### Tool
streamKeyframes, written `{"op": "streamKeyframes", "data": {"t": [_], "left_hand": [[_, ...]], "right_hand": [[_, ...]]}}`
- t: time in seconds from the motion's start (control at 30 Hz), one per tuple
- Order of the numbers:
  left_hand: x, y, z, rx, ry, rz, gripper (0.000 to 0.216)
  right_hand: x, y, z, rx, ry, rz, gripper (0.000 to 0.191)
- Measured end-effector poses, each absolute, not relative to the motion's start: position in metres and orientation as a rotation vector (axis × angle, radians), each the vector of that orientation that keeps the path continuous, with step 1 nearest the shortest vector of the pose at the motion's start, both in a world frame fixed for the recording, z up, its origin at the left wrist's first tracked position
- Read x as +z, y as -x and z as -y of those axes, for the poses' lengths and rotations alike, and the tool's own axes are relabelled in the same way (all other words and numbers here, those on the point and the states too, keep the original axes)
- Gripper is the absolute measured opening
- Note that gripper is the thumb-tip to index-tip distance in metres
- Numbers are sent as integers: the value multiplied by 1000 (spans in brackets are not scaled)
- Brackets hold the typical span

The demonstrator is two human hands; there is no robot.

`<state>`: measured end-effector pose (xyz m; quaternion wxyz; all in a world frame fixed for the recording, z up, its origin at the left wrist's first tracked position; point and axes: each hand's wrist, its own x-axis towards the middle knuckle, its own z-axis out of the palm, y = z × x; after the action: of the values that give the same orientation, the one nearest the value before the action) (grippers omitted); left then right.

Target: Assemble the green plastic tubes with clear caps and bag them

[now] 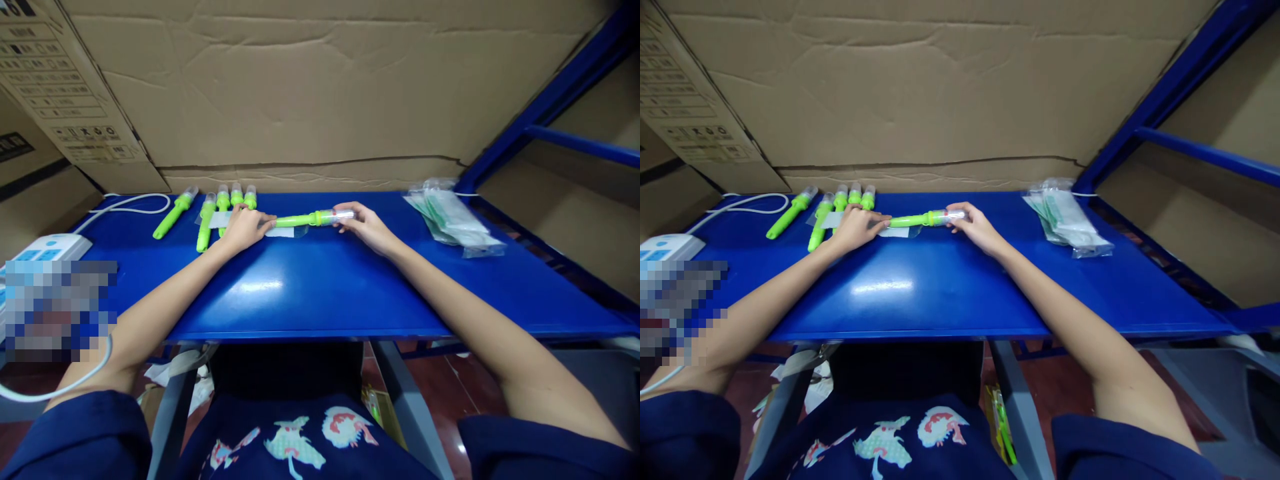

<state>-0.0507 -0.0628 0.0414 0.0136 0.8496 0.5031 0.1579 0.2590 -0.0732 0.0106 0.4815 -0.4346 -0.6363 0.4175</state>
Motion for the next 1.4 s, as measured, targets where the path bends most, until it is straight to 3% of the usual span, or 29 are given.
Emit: {"op": "streamKeyframes", "data": {"t": [0.17,0.3,0.53,0.87,1.0,1.07,1.27,1.4], "left_hand": [[41,51,62,518,-2679,-1494,34],[39,51,62,523,-2705,-1468,36],[39,50,63,499,-2757,-1471,40],[40,54,60,462,-2842,-1428,40],[47,60,62,313,-2913,-1206,70],[50,63,63,274,-2924,-1131,83],[53,70,61,216,-2911,-1079,80],[50,73,55,200,-2915,-1056,87]], "right_hand": [[1,-254,70,1028,1010,1602,53],[1,-252,70,1019,1005,1612,57],[14,-244,75,591,1162,1821,43],[39,-234,80,343,1243,2207,30],[54,-231,82,238,1306,2369,26],[60,-229,82,242,1355,2344,27],[64,-228,79,417,1493,2119,52],[56,-231,73,695,1589,1885,58]]}}
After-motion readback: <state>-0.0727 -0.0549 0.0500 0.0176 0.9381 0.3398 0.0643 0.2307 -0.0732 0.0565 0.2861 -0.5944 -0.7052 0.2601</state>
